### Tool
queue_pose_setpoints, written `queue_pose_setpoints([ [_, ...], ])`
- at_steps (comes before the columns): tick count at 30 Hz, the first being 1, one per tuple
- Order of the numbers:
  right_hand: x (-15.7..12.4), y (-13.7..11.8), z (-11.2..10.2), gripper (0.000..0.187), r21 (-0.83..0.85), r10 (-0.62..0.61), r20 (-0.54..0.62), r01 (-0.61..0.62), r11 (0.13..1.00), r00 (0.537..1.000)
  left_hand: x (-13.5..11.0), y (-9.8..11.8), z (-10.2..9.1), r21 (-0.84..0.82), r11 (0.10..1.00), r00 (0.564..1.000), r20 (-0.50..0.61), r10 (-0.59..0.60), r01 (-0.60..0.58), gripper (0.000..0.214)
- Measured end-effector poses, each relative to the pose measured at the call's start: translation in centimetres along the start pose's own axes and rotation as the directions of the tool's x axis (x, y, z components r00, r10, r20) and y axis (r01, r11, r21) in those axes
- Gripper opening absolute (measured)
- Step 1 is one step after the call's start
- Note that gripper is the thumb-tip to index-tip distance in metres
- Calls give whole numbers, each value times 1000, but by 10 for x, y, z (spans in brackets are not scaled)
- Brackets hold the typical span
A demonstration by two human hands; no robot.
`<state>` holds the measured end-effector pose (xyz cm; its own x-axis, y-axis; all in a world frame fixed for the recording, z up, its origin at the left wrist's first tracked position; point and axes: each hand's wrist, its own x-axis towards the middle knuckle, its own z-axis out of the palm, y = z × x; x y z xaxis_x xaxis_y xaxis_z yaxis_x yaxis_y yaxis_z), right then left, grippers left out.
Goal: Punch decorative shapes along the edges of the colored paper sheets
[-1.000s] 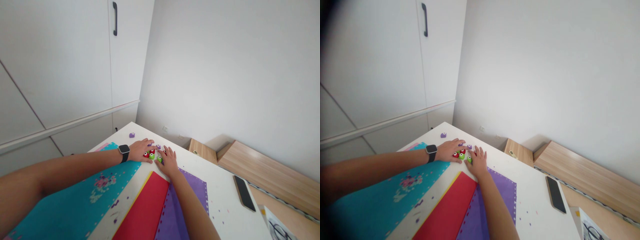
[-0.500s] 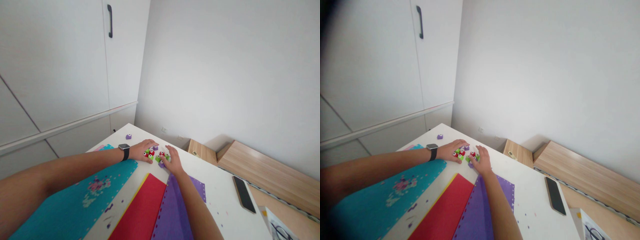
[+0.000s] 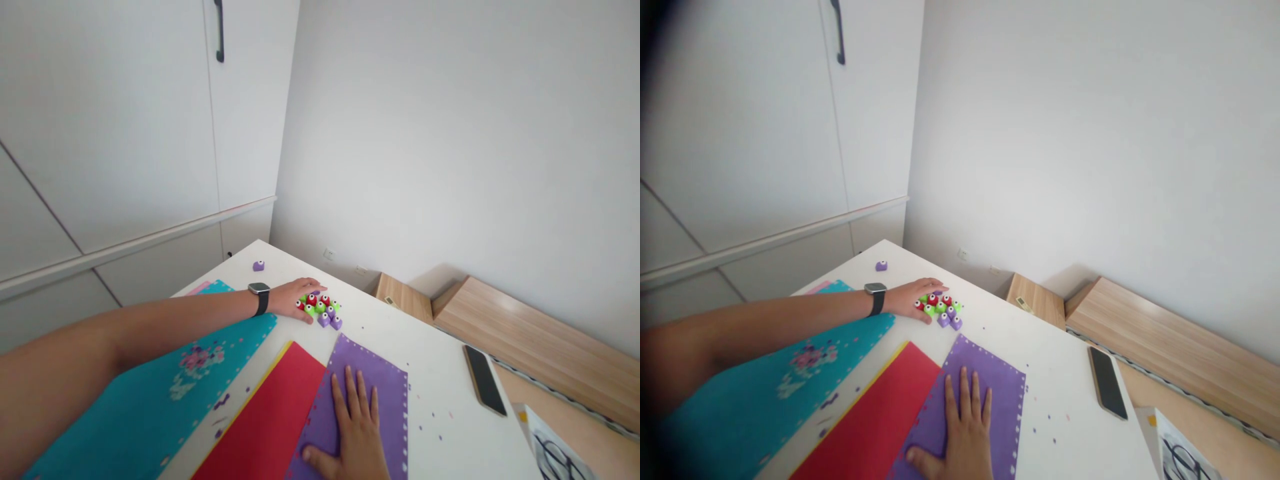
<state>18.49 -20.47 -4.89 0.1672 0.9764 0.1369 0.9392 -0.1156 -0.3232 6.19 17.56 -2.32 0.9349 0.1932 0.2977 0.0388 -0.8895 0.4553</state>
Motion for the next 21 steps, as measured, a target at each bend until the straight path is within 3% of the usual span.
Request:
queue_pose_setpoints([
  [4, 16, -9, -9, 107, 39, -1, -32, 3, 999, 999, 3, 7, 5, 16, 1000, 1000, 0, 18, -18, 100],
  [7, 55, 11, -25, 82, 95, 120, -195, -103, 990, 974, 6, 9, 10, 19, 1000, 1000, 6, 6, -6, 101],
  [9, 91, 33, -32, 80, 216, 142, -238, -91, 972, 961, 11, 11, 14, 8, 1000, 1000, 7, -7, 7, 101],
  [10, 109, 44, -33, 80, 309, 149, -210, -80, 948, 966, 14, 12, 16, -1, 1000, 1000, 5, -12, 12, 100],
  [15, 177, 85, -21, 70, 433, 143, -114, -80, 898, 983, 31, 20, 28, -26, 1000, 1000, -20, 6, -7, 91],
  [21, 193, 94, -5, 51, 505, 224, -130, -129, 853, 966, 60, 32, 44, -53, 998, 999, -5, 43, -44, 88],
])
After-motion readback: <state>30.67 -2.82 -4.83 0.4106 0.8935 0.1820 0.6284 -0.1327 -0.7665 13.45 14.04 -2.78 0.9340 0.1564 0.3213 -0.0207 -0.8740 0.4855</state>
